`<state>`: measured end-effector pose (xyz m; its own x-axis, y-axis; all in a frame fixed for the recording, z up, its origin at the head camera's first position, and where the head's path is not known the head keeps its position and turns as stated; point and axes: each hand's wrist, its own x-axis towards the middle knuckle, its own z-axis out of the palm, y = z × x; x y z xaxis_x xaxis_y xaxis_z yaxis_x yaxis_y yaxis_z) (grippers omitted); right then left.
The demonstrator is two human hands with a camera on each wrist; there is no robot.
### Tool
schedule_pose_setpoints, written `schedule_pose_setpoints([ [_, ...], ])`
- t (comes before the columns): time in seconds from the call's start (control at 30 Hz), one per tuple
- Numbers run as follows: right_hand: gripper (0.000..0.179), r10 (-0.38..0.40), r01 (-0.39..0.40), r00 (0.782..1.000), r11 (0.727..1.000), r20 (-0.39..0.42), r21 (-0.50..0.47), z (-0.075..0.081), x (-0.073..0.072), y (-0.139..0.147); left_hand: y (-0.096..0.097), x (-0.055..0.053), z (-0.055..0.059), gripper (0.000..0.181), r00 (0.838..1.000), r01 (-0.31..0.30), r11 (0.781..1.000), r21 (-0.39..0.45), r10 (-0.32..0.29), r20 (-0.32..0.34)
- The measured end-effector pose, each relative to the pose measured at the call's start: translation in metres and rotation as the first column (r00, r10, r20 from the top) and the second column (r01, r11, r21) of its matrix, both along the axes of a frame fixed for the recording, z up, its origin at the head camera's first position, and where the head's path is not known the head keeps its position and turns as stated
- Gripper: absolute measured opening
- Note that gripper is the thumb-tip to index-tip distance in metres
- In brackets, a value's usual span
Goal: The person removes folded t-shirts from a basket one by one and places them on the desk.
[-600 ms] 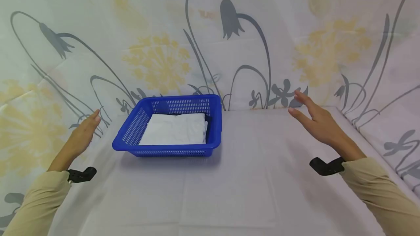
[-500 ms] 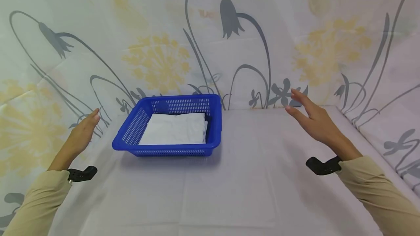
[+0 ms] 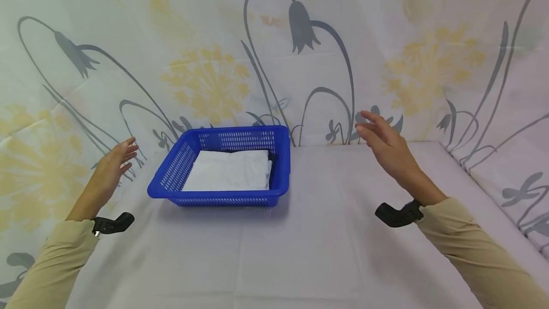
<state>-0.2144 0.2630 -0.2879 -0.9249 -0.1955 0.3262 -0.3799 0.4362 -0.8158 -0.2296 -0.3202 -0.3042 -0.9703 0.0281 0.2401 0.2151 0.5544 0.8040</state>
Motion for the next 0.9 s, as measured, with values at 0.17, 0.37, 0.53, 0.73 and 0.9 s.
schedule_pose_setpoints([
  [0.17,0.053,0.051,-0.052,0.999,0.994,-0.012,-0.093,0.004,-0.004,-0.015,0.007,-0.002,0.004,0.069,0.999,0.042,0.983,0.178,-0.048,0.025],
  [0.37,0.036,0.175,-0.138,0.982,0.922,0.072,-0.362,0.010,-0.005,-0.033,0.013,-0.005,0.007,0.067,0.997,0.059,0.927,0.369,-0.070,0.018],
  [0.53,0.028,0.221,-0.145,0.968,0.878,0.118,-0.456,0.016,-0.005,-0.051,0.021,-0.006,0.008,0.060,0.998,0.046,0.907,0.419,-0.055,0.010],
  [0.73,0.039,0.196,-0.128,0.971,0.910,0.138,-0.394,0.020,-0.009,-0.070,0.028,-0.010,0.008,0.049,0.999,0.022,0.884,0.468,-0.038,0.026],
  [0.9,0.050,0.186,-0.120,0.970,0.926,0.156,-0.359,0.020,-0.014,-0.085,0.035,-0.015,0.003,0.051,0.998,0.010,0.892,0.452,-0.036,0.049],
])
